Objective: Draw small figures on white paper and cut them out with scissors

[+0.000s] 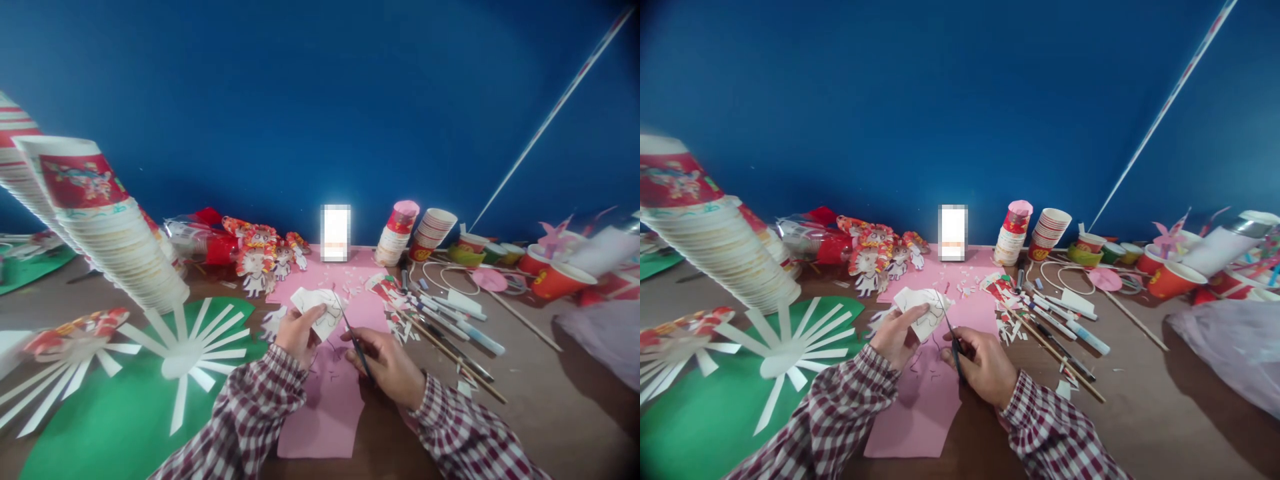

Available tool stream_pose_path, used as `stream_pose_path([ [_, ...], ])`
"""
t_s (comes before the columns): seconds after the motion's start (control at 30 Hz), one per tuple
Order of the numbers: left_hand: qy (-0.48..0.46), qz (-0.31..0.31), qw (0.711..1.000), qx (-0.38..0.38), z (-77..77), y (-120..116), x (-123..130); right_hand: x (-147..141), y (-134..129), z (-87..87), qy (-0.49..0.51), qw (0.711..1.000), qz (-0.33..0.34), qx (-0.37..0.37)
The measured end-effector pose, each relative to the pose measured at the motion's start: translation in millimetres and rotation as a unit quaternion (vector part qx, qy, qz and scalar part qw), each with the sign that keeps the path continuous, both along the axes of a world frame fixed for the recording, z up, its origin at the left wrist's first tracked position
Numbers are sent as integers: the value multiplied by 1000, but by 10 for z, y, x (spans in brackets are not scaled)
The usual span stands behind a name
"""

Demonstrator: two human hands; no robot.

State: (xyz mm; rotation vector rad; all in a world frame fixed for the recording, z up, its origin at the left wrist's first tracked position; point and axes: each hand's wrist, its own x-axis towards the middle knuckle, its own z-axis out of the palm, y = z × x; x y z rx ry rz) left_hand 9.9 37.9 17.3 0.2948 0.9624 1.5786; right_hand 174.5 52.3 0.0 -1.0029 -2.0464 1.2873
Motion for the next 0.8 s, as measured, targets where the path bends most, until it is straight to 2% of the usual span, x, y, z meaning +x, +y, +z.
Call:
stream_pose_path([
  [0.27,8,-30,999,27,-18,-10,9,19,26,-1,5,1000,23,-1],
  [0.5,15,-31,999,24,-38,2,3,30,50,45,-12,999,33,21],
  [0.8,14,-34,999,31,-28,1,1,29,44,66,-18,999,31,11],
])
